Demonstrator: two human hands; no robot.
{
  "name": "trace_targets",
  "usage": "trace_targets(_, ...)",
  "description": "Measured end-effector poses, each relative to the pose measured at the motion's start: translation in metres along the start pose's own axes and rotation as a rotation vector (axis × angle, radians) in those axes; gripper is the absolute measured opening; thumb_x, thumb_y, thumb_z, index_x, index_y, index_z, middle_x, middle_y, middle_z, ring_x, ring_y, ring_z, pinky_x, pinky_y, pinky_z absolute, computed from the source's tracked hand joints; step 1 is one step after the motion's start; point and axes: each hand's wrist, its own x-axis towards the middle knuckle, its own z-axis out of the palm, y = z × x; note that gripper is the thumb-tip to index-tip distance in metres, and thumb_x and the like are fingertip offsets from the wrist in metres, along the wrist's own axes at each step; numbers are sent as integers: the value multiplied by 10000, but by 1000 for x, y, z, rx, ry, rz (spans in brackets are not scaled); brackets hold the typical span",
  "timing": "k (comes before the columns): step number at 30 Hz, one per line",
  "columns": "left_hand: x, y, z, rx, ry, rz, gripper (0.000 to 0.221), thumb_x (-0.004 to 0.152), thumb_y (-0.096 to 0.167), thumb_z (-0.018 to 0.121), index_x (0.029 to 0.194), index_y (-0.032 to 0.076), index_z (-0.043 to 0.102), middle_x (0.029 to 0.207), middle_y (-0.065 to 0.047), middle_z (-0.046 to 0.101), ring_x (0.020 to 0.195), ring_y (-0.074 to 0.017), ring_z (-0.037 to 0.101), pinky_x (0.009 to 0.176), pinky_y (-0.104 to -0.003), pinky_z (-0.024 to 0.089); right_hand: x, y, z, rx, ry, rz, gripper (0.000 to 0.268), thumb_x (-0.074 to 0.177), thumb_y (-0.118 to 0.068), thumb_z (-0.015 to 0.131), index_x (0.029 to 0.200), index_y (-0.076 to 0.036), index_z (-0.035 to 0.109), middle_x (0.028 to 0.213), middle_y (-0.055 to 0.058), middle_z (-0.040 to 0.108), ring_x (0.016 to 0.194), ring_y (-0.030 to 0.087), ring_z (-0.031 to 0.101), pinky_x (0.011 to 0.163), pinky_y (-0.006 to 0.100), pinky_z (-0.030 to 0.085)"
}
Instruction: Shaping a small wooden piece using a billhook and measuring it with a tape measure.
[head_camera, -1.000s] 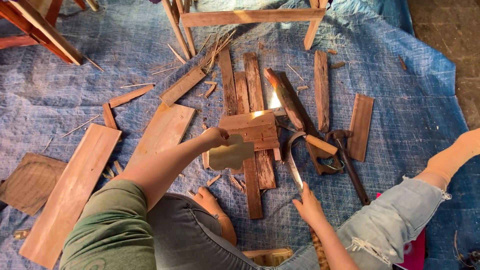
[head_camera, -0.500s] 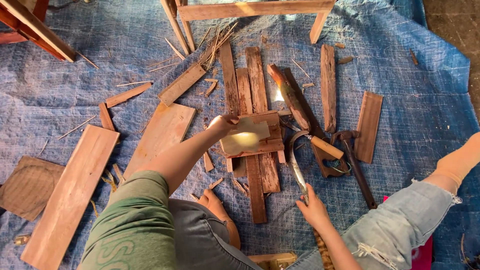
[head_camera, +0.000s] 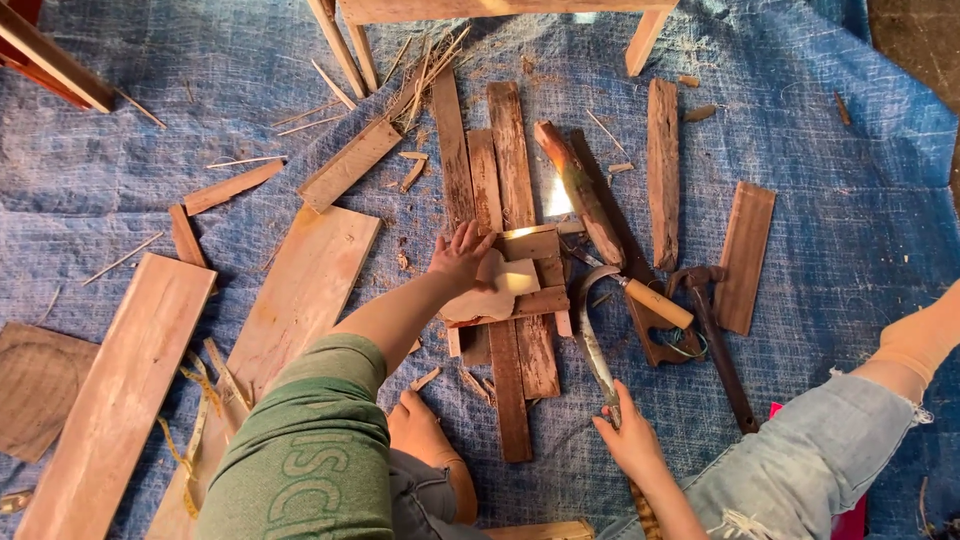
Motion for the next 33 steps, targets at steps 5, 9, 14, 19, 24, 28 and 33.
trace_targets(5,-5,14,-2,-122,-24,-188,1255,723,827,662,1647,269,22,1713,-165,7,1552,-375,-25,1105,-763,188,1,-3,-1,45,-2,-6,827,909,-309,643,1625,-238,235,1148,-20,717,902,199,730,744,336,539)
trace_targets(9,-18,13,-6,-89,-4,-208,1246,724,889,600,1648,271,37,1714,-154,27,1550,-378,7,1057,-746,255,3,-2,-1,28,4,-12,836,906,-331,640,1628,-249,227,1164,-51,721,887,190,733,745,330,537)
trace_targets(14,-45,27,-18,-6,-107,-94,1563,545,937,741,1642,184,-79,1658,-324,-101,1506,-536,-61,1116,-764,143,-3,0,0,221,-3,-3,788,904,-252,671,1598,-174,307,1061,8,741,618,164,653,573,302,510)
trace_targets(19,-49,34,-29,-14,-118,-109,1473,586,913,731,1640,176,12,1654,-318,-120,1506,-522,-98,1102,-793,110,2,0,-1,193,-22,16,798,914,-261,658,1610,-172,279,1068,-2,737,619,166,661,577,305,509)
trace_targets(24,-38,41,4,28,22,-108,1476,589,879,752,1631,103,52,1685,-221,-103,1541,-420,-86,1080,-838,119,1,0,-1,202,-30,12,778,921,-244,638,1609,-162,284,1041,10,746,642,166,670,572,301,503)
trace_targets(28,-40,53,-14,-54,-10,-161,1309,626,937,617,1632,244,145,1684,-203,-151,1532,-426,-127,1040,-876,91,3,3,2,222,-9,5,785,908,-246,661,1601,-154,305,1038,22,748,642,173,674,575,300,526)
trace_targets(33,-44,50,-27,-109,-96,-145,1248,701,881,604,1643,261,70,1701,-163,-129,1528,-404,-162,1035,-892,57,5,3,4,224,6,6,793,897,-247,676,1598,-154,318,1040,21,750,653,178,676,585,301,530)
